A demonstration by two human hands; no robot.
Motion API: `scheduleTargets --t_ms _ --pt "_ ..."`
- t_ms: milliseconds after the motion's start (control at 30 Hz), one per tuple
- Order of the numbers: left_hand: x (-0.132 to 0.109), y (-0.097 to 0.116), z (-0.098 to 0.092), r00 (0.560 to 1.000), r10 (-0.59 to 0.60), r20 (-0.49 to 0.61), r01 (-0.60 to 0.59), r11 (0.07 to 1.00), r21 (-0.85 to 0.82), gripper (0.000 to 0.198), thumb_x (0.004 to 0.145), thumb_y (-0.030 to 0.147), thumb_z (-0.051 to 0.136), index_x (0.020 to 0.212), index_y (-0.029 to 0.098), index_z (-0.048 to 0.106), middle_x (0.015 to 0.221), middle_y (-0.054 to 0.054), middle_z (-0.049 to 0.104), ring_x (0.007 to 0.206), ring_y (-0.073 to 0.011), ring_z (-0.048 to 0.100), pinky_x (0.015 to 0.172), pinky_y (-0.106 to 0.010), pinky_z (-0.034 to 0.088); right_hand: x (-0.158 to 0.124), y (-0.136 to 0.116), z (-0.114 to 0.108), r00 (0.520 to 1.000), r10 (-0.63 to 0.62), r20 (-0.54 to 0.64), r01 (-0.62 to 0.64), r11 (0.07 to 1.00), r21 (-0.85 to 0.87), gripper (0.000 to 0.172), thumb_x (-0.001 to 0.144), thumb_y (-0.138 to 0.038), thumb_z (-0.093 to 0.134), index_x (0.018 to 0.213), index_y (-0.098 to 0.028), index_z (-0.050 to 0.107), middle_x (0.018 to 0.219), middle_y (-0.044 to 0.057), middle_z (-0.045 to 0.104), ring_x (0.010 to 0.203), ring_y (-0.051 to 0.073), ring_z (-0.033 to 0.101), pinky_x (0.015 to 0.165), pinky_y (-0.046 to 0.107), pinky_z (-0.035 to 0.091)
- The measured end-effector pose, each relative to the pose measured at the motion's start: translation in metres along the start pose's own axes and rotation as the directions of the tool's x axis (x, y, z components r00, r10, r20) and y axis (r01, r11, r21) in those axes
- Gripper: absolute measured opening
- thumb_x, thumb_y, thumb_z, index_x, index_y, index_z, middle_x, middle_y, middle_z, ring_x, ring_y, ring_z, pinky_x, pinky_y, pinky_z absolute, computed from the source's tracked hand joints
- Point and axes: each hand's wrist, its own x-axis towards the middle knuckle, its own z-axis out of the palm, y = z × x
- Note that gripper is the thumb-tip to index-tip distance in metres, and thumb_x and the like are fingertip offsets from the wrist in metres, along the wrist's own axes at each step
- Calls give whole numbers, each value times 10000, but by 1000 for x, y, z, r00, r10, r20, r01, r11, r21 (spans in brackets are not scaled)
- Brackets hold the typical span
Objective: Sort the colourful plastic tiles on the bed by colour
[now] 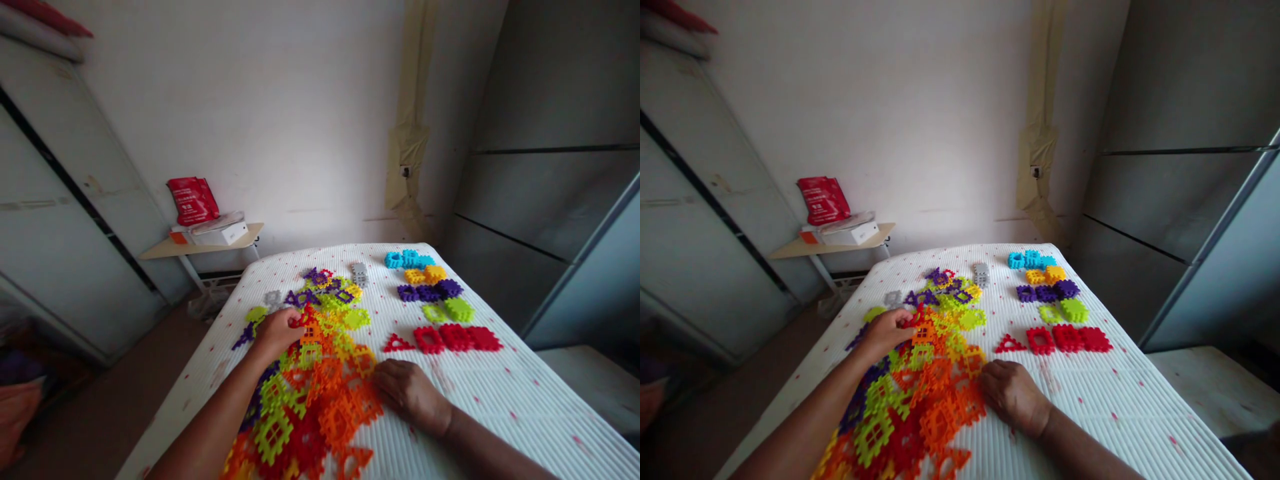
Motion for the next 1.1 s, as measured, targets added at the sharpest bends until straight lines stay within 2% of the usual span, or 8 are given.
scheduleTargets --t_ms 167,333,500,600,733,867,933,1100 --pt "-50 22 13 999 42 20 -40 994 -97 226 597 301 649 792 189 674 756 -24 681 703 -179 608 653 -260 435 0 0 1 1000 10 27 -10 1000 18 259 943 -218 363 778 -161 555 708 53 576 661 127 537 616 236 408" --pt "-70 34 16 998 33 -53 -50 927 -371 202 629 245 575 788 186 685 854 -64 703 834 -215 630 794 -319 455 -1 0 1 998 38 49 -37 999 -25 264 934 -212 371 733 -165 535 696 51 576 636 130 520 586 242 391" --pt "-87 43 10 999 -24 -34 -1 810 -587 167 683 299 561 743 184 666 780 -42 693 783 -200 630 765 -304 472 -1 0 0 998 43 46 -41 999 -25 268 936 -231 377 737 -162 542 702 53 577 634 127 517 586 239 390" --pt "-94 43 15 996 -85 -14 52 718 -694 153 678 315 594 737 182 639 772 -28 690 772 -185 631 733 -282 474 0 0 1 999 36 20 -36 999 -11 254 943 -243 378 792 -155 563 719 56 580 659 123 532 614 233 403" --pt "-95 37 26 984 -177 34 122 519 -846 161 644 295 640 743 184 579 767 -13 682 776 -173 642 714 -264 474 0 0 1 999 35 -3 -35 999 1 271 951 -251 366 818 -149 579 731 62 587 681 126 545 635 235 419" --pt "-93 33 32 973 -226 49 131 365 -922 356 618 263 677 947 191 561 790 3 664 767 -153 643 703 -246 468 -1 0 1 999 42 -5 -42 999 9 298 955 -267 352 824 -148 592 736 68 595 698 130 554 641 239 432" --pt "-93 33 33 973 -217 75 150 351 -924 419 625 267 681 1018 185 559 786 -2 660 754 -147 636 685 -237 464 -1 0 1 999 44 -3 -44 999 7 302 956 -273 349 839 -146 597 742 70 597 700 130 555 643 240 435" --pt "-94 36 38 970 -228 89 181 424 -887 354 625 306 681 942 164 609 803 -18 657 736 -145 611 658 -237 459 -1 1 0 999 43 4 -43 999 -8 280 951 -281 372 857 -144 597 754 71 601 705 128 555 649 237 433"
